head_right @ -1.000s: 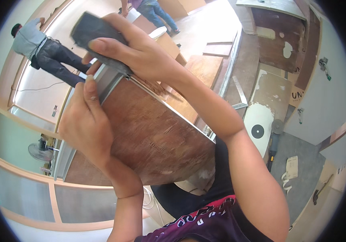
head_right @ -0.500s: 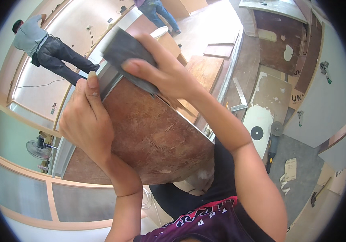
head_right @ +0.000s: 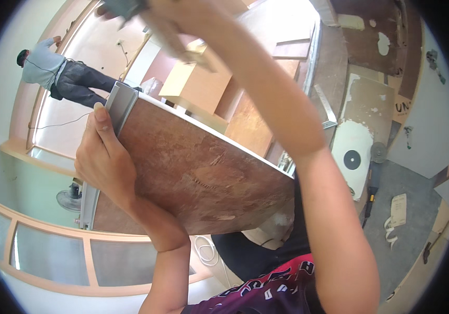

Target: The person is assembling a piece of furniture. They fit a metal trim onto a wooden panel, then use an angle grinder to cut a piece of metal trim to size. Finally, they fit the cut trim onto the panel.

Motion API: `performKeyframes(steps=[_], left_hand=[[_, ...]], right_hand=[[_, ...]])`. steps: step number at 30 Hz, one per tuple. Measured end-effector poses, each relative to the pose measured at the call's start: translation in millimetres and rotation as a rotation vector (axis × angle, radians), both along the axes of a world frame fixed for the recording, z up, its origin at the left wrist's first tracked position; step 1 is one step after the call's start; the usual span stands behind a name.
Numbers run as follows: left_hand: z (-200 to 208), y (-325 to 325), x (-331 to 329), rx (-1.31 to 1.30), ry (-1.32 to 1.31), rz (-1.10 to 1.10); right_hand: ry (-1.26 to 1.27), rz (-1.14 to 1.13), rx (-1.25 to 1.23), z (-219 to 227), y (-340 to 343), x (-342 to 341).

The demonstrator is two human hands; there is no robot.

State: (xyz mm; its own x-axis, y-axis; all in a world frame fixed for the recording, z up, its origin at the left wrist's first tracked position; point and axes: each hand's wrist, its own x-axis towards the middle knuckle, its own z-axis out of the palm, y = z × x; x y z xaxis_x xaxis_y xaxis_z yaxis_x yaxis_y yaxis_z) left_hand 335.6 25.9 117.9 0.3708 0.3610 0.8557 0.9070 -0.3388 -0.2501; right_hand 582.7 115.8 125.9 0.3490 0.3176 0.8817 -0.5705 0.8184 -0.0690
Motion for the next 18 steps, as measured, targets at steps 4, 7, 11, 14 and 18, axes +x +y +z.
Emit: performKeyframes(steps=[4,7,11,14,18], left_hand=[[-2.0,0.9,-4.7,0.057,0.021,-0.013],[0.0,3.3,-2.1,0.053,-0.029,-0.037],[-6.4,1.3,0.8,0.000,-0.065,-0.024],[-5.5,1.1,-4.3,-0.004,-0.082,-0.053],[0.9,-4.9,-18.9,-0.052,-0.024,-0.030]], right_hand=[[-0.025,-0.446,-0.646,-123.3,-25.6,31.5],[-0.371,-0.755,-1.063,-260.4,-36.3,58.2],[-0.697,-0.859,-1.429,-501.8,-94.5,70.6],[-0.983,-0.866,-1.685,-617.8,-154.7,56.6],[-1.143,-0.846,-1.734,-684.0,-198.8,18.9]])
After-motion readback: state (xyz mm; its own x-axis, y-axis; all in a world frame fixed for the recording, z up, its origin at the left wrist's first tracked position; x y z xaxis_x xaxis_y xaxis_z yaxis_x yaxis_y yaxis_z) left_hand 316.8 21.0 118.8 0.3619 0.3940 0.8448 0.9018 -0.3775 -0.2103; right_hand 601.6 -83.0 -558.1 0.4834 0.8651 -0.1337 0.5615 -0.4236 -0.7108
